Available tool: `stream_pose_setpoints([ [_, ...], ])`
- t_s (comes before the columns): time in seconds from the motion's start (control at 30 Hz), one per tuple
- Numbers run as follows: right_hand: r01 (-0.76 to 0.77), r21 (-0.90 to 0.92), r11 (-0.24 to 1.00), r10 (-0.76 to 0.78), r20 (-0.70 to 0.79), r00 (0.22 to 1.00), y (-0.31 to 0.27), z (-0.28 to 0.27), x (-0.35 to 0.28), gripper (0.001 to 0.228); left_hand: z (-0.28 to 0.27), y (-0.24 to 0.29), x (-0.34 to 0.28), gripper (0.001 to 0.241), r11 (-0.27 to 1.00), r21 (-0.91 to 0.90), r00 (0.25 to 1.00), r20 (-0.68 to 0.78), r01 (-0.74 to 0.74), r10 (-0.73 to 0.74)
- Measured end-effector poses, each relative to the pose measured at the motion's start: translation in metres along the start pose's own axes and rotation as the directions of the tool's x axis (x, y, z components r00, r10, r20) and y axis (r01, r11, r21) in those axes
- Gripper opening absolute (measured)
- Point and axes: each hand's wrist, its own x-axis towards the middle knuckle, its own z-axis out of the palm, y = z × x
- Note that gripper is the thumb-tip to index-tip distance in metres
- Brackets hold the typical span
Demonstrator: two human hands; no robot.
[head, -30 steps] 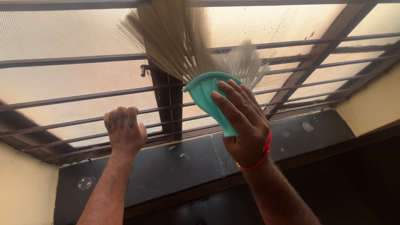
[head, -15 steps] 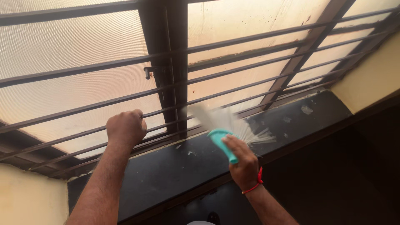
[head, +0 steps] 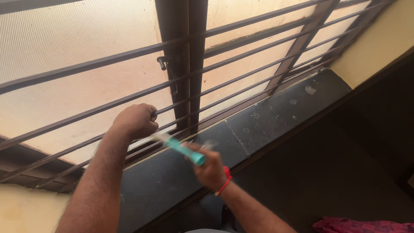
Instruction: The person sweeps dust and debris from a window ledge and the window grill using a small handheld brush.
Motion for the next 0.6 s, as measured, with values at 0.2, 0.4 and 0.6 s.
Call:
stream_pose_setpoints([
  [0.2,-0.377,-0.187,0.907,0.099,-0.775,0.625,0.04,-0.086,0.034,0.029,0.002,0.0,-0.002,0.011,0.999,-0.025,0.999,-0.051,-0.021,0.019],
  [0.4,-0.075,-0.22,0.973,0.016,-0.258,0.966,0.004,-0.008,0.003,0.039,0.002,0.002,-0.007,0.013,1.0,-0.018,0.997,-0.077,0.0,-0.001],
  [0.6,-0.091,0.057,0.994,0.083,0.119,0.989,-0.023,-0.016,0.006,0.036,0.0,0.006,-0.007,0.015,1.0,0.006,0.997,-0.074,0.01,-0.01],
])
